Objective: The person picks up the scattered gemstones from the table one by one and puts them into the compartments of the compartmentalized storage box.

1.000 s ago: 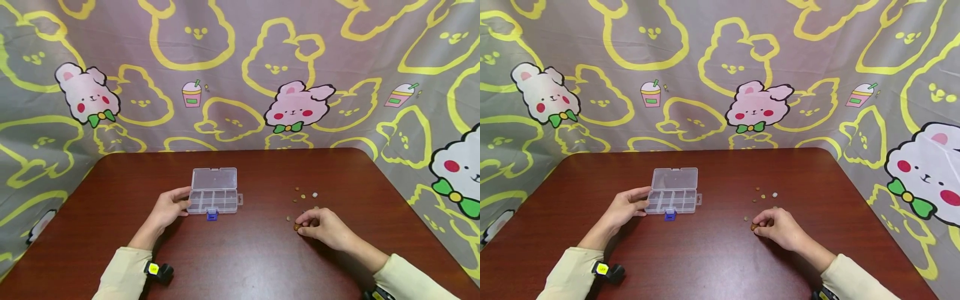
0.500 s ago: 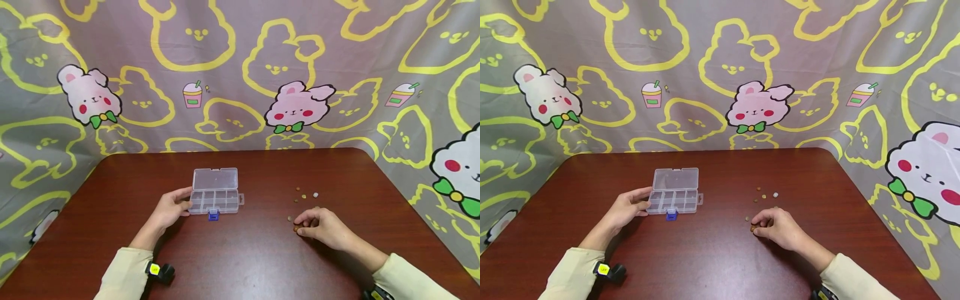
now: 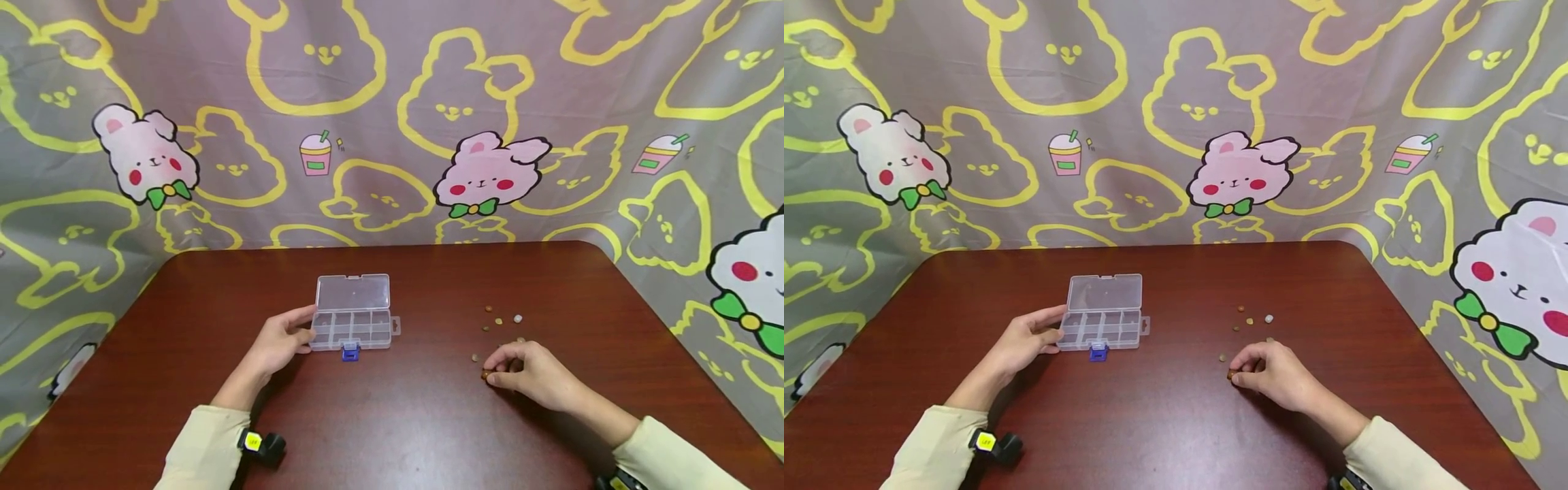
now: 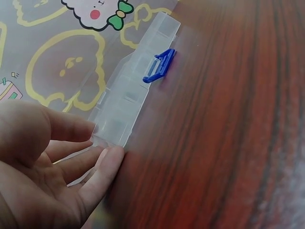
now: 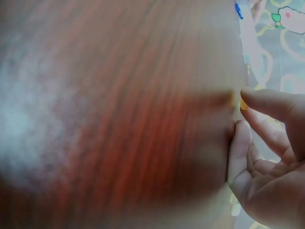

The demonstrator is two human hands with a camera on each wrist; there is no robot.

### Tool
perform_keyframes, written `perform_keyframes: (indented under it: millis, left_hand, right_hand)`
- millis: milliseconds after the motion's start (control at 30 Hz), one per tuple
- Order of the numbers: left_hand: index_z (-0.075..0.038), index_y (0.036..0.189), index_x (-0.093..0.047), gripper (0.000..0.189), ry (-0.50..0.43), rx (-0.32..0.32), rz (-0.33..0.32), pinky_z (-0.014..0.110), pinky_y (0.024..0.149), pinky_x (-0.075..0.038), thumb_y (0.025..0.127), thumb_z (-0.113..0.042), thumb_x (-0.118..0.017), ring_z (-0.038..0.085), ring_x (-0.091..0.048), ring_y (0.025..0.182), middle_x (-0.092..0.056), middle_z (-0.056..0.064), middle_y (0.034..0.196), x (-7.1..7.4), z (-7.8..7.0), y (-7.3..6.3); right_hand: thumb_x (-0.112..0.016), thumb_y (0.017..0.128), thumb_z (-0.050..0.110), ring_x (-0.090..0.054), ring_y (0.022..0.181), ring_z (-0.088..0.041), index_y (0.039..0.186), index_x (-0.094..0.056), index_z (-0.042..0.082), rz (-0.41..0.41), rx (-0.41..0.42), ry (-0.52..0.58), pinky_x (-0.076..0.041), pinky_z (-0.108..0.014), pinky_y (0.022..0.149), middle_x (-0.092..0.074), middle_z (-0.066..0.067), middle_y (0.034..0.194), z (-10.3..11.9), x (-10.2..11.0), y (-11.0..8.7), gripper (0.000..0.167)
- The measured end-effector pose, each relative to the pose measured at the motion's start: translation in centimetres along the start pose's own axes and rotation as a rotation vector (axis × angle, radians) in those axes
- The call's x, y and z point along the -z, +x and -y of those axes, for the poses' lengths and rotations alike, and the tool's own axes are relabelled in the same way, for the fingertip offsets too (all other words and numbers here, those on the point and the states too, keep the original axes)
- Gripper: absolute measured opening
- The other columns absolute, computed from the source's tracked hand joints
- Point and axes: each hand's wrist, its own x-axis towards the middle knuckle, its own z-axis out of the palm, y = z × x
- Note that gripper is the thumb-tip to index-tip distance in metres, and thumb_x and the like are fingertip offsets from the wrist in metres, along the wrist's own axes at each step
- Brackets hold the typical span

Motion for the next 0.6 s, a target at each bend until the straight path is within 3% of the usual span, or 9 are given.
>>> perform_keyframes:
  millis: [333,600]
  left_hand:
    - [0.01,0.143,-0.048,0.049,0.016,-0.004,-0.008,0.032,0.073,-0.059,0.095,0.007,-0.055,0.03,-0.066,0.101,-0.05,0.031,0.142,0.11,0.05,0.24]
    - [0.009,0.143,-0.048,0.048,0.016,-0.005,-0.009,0.033,0.073,-0.059,0.095,0.006,-0.056,0.031,-0.065,0.102,-0.05,0.031,0.141,-0.07,0.12,0.24]
  right_hand:
    - [-0.077,0.087,0.01,-0.057,0.061,-0.013,0.094,-0.072,0.005,0.035,-0.129,0.142,-0.05,-0.026,0.052,-0.066,-0.003,0.078,0.5,0.16,0.13,0.01]
    - [-0.076,0.088,0.008,-0.061,0.062,-0.02,0.099,-0.072,0.0,0.042,-0.133,0.229,-0.052,-0.029,0.054,-0.07,-0.009,0.08,0.83,0.21,0.41,0.015]
